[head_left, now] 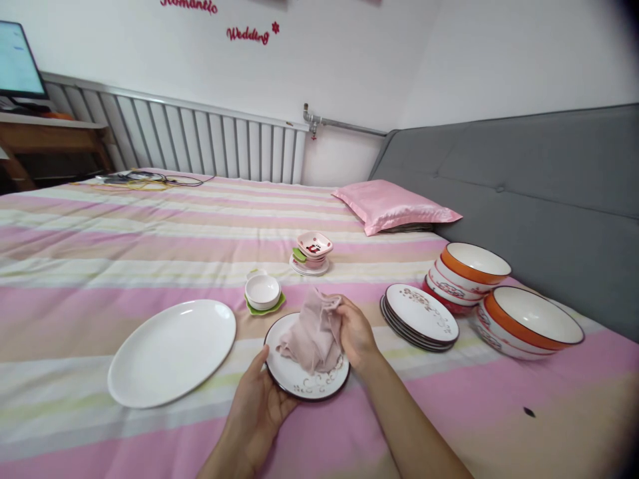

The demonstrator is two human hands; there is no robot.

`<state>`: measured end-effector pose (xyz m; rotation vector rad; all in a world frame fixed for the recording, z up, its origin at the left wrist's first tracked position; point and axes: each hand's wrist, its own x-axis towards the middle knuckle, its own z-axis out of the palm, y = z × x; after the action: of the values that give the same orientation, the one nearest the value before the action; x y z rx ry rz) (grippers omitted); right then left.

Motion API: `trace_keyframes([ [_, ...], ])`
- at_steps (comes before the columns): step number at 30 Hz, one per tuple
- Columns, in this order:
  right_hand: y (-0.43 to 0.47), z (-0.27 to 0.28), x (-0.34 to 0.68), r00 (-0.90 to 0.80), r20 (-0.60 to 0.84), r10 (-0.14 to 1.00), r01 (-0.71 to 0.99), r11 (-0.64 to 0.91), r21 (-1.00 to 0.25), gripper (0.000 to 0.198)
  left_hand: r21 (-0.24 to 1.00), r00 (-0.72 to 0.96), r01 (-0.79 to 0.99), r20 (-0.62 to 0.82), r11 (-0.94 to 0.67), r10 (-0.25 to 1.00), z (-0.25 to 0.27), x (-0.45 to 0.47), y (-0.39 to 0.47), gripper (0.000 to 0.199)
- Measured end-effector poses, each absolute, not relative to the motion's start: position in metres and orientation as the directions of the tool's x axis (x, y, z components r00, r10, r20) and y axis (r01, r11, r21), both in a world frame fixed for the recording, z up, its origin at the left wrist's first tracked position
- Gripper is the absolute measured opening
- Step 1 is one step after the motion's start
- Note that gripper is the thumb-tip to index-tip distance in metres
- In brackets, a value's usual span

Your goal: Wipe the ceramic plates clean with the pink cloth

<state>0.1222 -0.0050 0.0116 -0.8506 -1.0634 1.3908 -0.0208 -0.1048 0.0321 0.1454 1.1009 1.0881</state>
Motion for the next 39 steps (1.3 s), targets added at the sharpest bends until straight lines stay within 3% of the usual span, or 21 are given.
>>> trace_keyframes([
  [3, -0.013, 0.025, 0.129, -0.275, 0.169, 0.946, -0.066, 0.157, -0.985, 0.020, 0.574, 0.028, -0.641, -0.646, 0.510, 0.763, 0.031, -0.021, -0.104, 0.050],
  [7, -0.029, 0.037, 0.128, -0.562, 0.214, 0.799, 0.285, 0.430, -0.856, 0.025, 0.574, 0.029, -0.646, -0.640, 0.502, 0.768, 0.030, -0.022, -0.104, 0.048],
  [10, -0.036, 0.036, 0.122, -0.646, 0.164, 0.746, 0.403, 0.515, -0.756, 0.019, 0.571, 0.031, -0.656, -0.633, 0.494, 0.773, 0.031, -0.022, -0.105, 0.047],
  [14, -0.037, 0.027, 0.118, -0.717, 0.125, 0.686, 0.427, 0.574, -0.699, 0.047, 0.574, 0.034, -0.656, -0.626, 0.490, 0.779, 0.031, -0.022, -0.105, 0.047],
  [19, -0.030, 0.014, 0.115, -0.660, 0.207, 0.723, 0.419, 0.582, -0.697, 0.029, 0.560, 0.027, -0.658, -0.651, 0.504, 0.759, 0.030, -0.022, -0.104, 0.047],
  [25, -0.025, 0.004, 0.113, -0.536, 0.288, 0.794, 0.557, 0.589, -0.586, 0.034, 0.568, 0.016, -0.644, -0.660, 0.513, 0.751, 0.028, -0.022, -0.103, 0.049],
  [33, -0.028, 0.011, 0.117, -0.403, 0.209, 0.891, 0.750, 0.452, -0.482, 0.031, 0.573, 0.028, -0.639, -0.650, 0.513, 0.760, 0.028, -0.023, -0.104, 0.051],
  [39, -0.033, 0.027, 0.131, -0.403, 0.037, 0.914, 0.811, 0.376, -0.448, 0.026, 0.577, 0.045, -0.627, -0.644, 0.524, 0.763, 0.028, -0.024, -0.105, 0.050],
])
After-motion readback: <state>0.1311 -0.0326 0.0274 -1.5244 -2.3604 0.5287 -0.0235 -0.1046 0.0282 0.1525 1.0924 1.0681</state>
